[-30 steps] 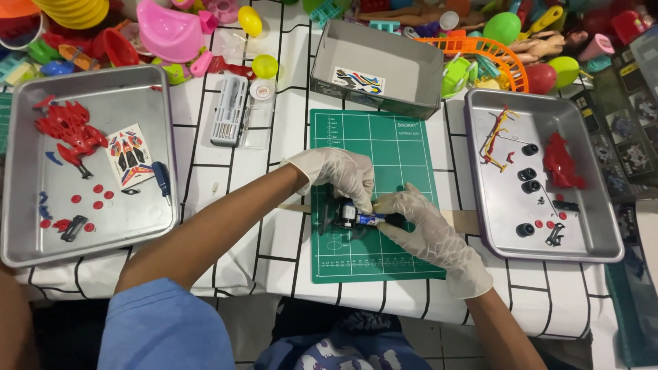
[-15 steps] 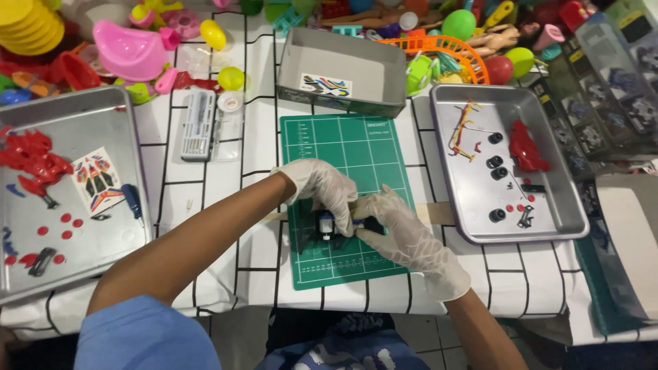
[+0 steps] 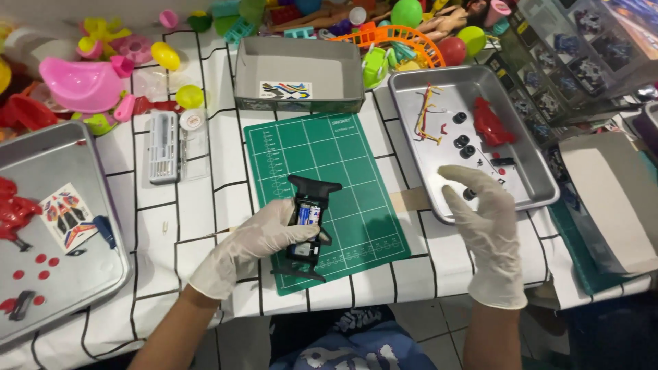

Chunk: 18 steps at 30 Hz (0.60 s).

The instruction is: The person assembles a toy vehicle chassis on a green cutting mat. They insert batteries into the chassis, use a screwdriver to tighten screws, and attach wheels and other components from a nearby tray.

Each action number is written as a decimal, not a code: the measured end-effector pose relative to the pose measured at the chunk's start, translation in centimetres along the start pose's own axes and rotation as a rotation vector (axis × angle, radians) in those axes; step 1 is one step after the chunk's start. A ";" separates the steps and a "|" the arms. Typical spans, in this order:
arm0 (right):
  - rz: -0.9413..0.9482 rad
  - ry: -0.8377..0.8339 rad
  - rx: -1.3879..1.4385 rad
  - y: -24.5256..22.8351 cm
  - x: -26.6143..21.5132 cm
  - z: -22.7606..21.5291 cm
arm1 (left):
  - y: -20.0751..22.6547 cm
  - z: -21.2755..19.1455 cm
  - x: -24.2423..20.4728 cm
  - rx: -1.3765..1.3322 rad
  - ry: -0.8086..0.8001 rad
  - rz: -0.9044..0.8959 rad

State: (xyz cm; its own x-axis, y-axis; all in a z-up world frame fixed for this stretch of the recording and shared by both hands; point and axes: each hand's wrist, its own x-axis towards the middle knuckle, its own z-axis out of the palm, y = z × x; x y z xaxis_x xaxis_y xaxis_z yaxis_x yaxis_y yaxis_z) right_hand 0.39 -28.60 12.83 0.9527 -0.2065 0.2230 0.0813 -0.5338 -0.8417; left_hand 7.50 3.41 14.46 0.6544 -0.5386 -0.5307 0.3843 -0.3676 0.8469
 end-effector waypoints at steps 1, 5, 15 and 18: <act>0.080 0.097 -0.084 0.5 -0.1 -0.7 | -0.6 0.3 -0.7 -0.078 0.072 0.031; 0.070 0.063 0.044 -3.7 -2.3 1.6 | -2.1 0.9 -2.6 -0.342 0.139 0.026; -0.546 -0.512 -0.107 -11.2 1.7 13.3 | -6.0 0.3 -2.4 -0.283 0.334 0.191; -0.714 -0.677 -0.230 -14.3 2.3 19.8 | -9.3 -1.6 -1.7 -0.354 0.300 0.360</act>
State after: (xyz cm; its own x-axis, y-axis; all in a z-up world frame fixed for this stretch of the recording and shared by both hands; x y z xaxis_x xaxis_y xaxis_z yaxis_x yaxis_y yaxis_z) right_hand 7.25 -5.15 15.66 0.6747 0.6939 0.2516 0.7073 -0.5106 -0.4888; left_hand 3.90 8.92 7.55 0.9200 -0.3253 -0.2184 0.2639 0.1025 0.9591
